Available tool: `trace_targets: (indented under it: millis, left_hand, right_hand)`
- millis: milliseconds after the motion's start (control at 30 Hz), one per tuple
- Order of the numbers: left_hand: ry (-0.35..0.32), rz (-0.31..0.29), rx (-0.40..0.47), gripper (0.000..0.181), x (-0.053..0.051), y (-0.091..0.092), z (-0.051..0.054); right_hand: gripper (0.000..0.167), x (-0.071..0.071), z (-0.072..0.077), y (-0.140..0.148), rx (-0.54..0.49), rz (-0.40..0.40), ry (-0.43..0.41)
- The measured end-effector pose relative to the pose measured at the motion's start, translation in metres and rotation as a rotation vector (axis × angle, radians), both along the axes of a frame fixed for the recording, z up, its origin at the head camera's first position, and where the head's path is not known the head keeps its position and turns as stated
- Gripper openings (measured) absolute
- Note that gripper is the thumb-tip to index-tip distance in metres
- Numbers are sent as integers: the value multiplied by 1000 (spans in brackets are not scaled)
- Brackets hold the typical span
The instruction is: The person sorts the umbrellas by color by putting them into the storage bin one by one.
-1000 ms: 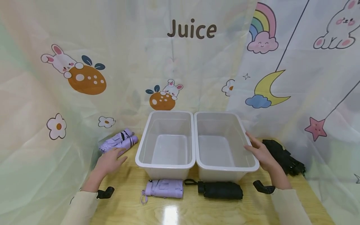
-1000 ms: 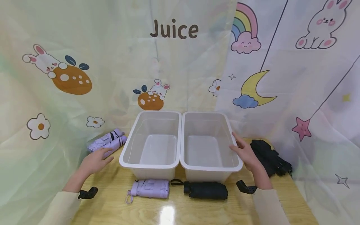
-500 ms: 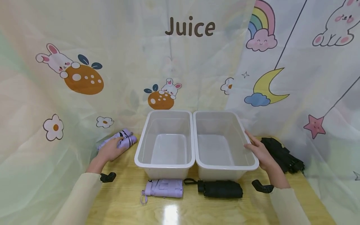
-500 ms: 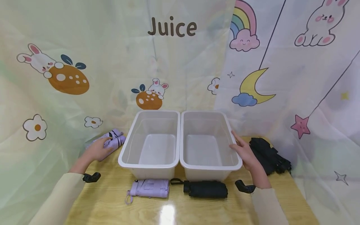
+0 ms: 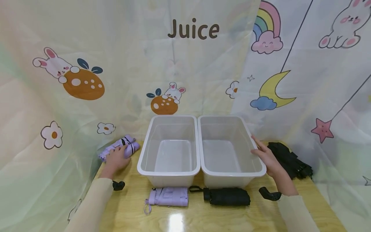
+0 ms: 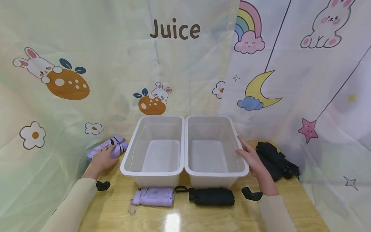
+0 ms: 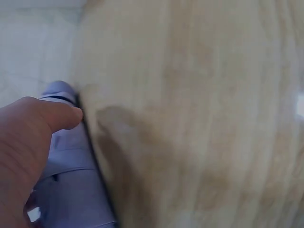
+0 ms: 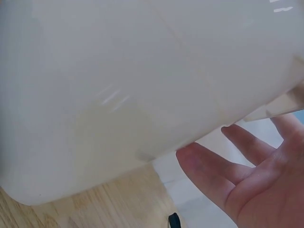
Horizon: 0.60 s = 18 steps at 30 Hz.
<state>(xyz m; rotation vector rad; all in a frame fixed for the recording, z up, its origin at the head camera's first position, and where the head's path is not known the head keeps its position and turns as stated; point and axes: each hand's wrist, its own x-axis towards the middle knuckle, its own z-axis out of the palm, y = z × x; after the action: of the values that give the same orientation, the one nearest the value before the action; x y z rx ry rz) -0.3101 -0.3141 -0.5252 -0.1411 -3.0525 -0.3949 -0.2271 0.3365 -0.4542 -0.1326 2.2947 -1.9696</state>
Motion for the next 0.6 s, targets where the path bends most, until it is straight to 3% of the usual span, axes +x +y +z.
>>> trace_targets:
  millis: [133, 400, 600]
  left_hand:
    - [51, -16, -23, 71, 1, 1, -13]
    - [117, -79, -67, 79, -2, -2, -19]
    - [65, -121, -67, 84, -5, -8, -19]
  right_hand:
    - [68, 2, -3, 1, -6, -8, -6]
    - [67, 0, 1, 1, 0, -12, -3]
    - [68, 0, 1, 1, 0, 5, -3]
